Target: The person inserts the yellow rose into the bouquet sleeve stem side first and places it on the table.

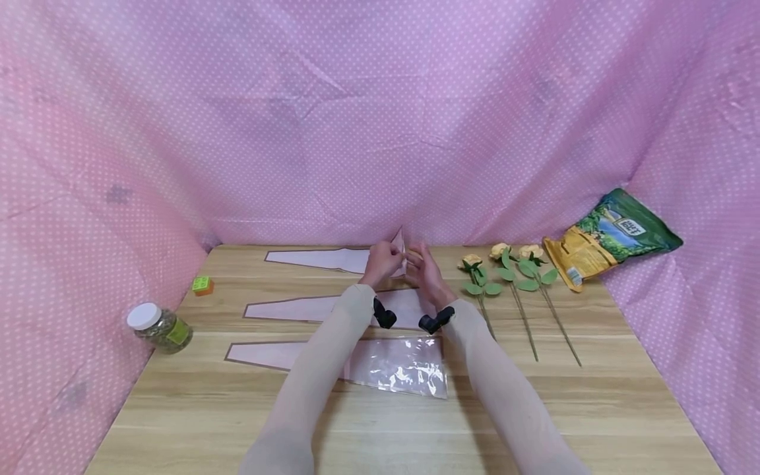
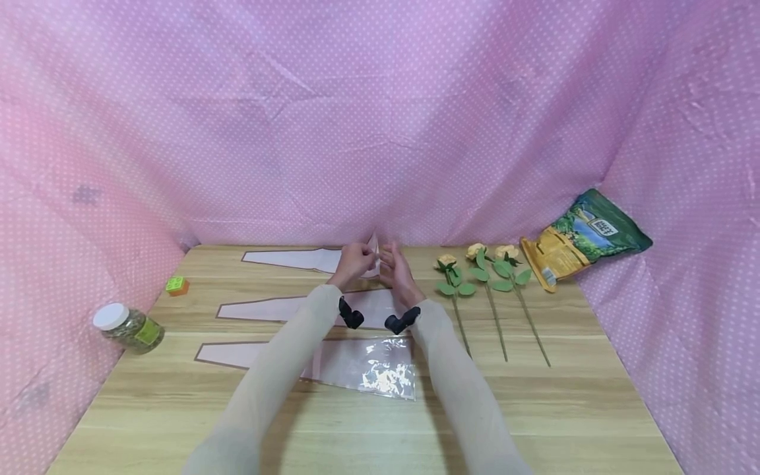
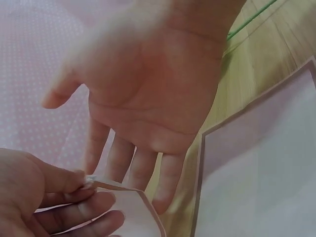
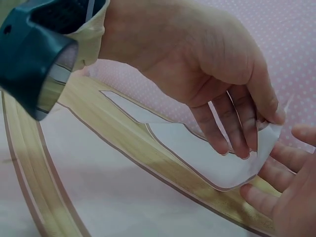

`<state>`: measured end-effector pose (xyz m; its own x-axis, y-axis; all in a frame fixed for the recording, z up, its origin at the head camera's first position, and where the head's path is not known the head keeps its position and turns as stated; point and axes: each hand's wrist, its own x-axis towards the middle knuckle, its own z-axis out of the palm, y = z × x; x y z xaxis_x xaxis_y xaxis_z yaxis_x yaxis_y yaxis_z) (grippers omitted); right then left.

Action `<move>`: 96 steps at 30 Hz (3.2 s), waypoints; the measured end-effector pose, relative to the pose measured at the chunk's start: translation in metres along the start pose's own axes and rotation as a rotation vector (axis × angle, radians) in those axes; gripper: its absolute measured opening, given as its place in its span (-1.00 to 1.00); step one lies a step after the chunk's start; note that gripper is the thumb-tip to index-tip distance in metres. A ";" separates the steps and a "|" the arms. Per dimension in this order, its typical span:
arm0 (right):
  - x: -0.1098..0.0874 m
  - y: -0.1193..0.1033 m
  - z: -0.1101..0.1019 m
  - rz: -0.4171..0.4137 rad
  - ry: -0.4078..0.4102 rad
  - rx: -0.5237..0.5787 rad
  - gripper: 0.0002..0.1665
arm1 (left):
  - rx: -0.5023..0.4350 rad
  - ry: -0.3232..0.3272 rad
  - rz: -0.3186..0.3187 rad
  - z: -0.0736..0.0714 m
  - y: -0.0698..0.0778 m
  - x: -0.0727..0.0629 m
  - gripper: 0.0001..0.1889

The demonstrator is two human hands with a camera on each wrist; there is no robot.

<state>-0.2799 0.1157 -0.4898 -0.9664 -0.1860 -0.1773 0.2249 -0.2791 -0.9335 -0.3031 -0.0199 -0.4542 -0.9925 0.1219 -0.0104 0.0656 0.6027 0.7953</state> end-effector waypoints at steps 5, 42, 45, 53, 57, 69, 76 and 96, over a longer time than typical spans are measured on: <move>-0.001 0.002 0.000 0.017 -0.001 0.041 -0.18 | -0.135 -0.009 -0.002 0.001 -0.007 -0.001 -0.75; 0.008 -0.001 -0.002 0.097 0.070 0.019 -0.46 | -0.382 -0.089 -0.161 0.011 -0.030 0.001 -0.79; 0.011 -0.002 -0.002 0.099 0.092 -0.017 -0.46 | -0.381 -0.103 -0.174 0.010 -0.033 0.002 -0.79; 0.015 -0.008 0.001 0.139 0.183 -0.169 -0.43 | -0.376 -0.117 -0.184 0.010 -0.035 0.001 -0.79; 0.015 -0.010 0.003 0.137 0.207 -0.224 -0.44 | -0.369 -0.117 -0.176 0.011 -0.036 0.002 -0.77; 0.017 -0.009 -0.002 0.135 0.243 -0.286 -0.49 | -0.347 -0.126 -0.183 0.010 -0.034 0.001 -0.77; 0.019 -0.008 -0.002 0.094 0.269 -0.353 -0.49 | -0.329 -0.125 -0.151 0.013 -0.034 0.001 -0.78; 0.019 -0.006 -0.009 0.131 0.320 -0.331 -0.66 | -0.346 -0.018 -0.178 0.017 -0.029 -0.003 -0.81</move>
<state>-0.3004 0.1227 -0.4906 -0.9340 0.1148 -0.3384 0.3459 0.0519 -0.9368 -0.2998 -0.0241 -0.4875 -0.9831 0.0555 -0.1747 -0.1489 0.3141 0.9376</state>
